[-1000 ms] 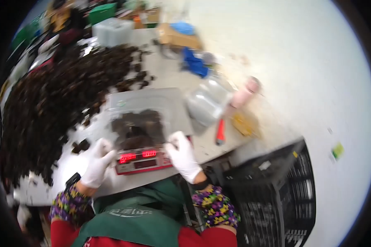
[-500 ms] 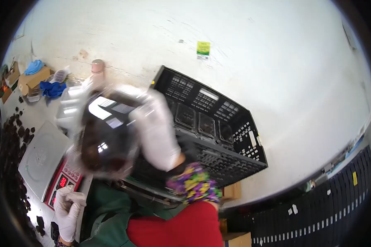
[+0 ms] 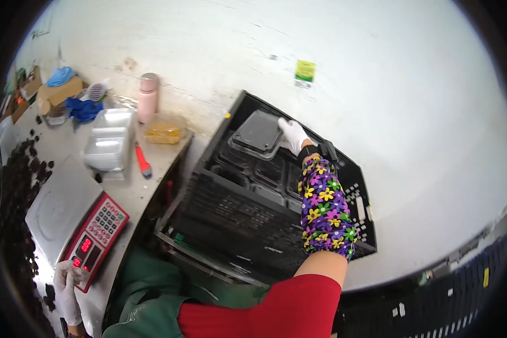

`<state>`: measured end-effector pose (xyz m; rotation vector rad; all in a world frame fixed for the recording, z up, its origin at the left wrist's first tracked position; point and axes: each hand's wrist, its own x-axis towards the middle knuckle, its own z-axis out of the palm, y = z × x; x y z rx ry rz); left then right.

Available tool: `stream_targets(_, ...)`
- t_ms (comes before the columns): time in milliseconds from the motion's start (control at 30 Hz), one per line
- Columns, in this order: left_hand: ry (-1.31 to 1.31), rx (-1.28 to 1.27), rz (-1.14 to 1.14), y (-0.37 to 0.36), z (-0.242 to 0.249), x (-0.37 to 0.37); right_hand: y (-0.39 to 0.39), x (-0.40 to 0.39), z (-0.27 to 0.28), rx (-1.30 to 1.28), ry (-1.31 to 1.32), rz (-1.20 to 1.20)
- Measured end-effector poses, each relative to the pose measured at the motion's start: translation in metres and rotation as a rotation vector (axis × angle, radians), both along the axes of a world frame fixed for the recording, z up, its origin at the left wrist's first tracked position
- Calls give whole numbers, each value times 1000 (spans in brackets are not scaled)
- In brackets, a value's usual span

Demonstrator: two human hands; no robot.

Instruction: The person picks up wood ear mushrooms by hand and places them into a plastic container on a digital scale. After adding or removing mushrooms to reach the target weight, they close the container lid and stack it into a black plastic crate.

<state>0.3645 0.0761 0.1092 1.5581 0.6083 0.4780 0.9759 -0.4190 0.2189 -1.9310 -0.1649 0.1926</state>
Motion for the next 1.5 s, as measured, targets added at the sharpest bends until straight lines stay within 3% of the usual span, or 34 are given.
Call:
stream_targets(67, -32, -61, 75, 7, -15, -14, 37, -23, 8, -787, -259, -120)
stream_targets(133, 89, 43, 146, 9, -14, -25, 50, -32, 27, -1004, -381, 59)
stream_targets(167, 50, 19, 173, 10, -23, -30, 50, -29, 31, -955, -454, 131)
stream_targets(200, 15, -1, 220, 10, -35, -38, 82, -77, 70, -955, -425, 183)
stream_targets(233, 12, 19, 268, 8, -39, -43, 51, -23, 47, -825, -458, 136)
stream_targets(267, 4, 44, 311, 6, -44, -48, 66, -56, 71, -684, -471, 78)
stream_targets(333, -68, 96, 462, 4, -67, -62, 106, -149, 111, -507, -768, 129)
stream_targets(367, -47, 147, 524, 5, -84, -74, 151, -226, 131, -472, -823, 68)
stream_targets(467, 71, 385, 658, -2, -105, -93, 207, -329, 111, -409, -1117, 56)
stream_targets(533, 77, 464, 742, -11, -117, -99, 238, -356, 77, -454, -1296, 171)
stream_targets(567, 103, 523, 753, -15, -121, -102, 269, -358, 57, -334, -1249, 284)
stream_targets(633, 165, 640, 784, -25, -112, -110, 336, -332, 18, -352, -1105, 458)
stream_targets(733, 322, 780, 759, -35, -106, -130, 429, -225, -74, -385, -934, 671)
stream_targets(800, 373, 792, 829, -39, -107, -140, 467, -155, -125, -510, -834, 760)
stream_targets(867, 387, 855, 848, -43, -117, -146, 489, -126, -145, -812, -807, 779)
stream_targets(933, 411, 868, 883, -44, -119, -144, 497, -111, -149, -921, -810, 833)
stream_targets(1000, 506, 872, 898, -42, -113, -138, 503, -104, -147, -827, -871, 864)
stream_targets(1067, 582, 886, 878, -42, -109, -134, 501, -102, -140, -871, -744, 882)
stream_targets(1100, 597, 905, 866, -42, -110, -135, 498, -104, -143, -753, -782, 844)
stream_targets(1333, 610, 950, 834, -42, -113, -134, 492, -123, -119, -842, -770, 607)
stream_targets(1400, 533, 870, 848, -36, -115, -138, 486, -90, -118, -406, -778, 582)
stream_targets(1433, 457, 785, 861, -31, -117, -141, 483, -88, -110, -408, -779, 588)
stream_targets(1500, 402, 782, 935, -2, -96, -143, 479, -162, -52, -325, -959, 260)
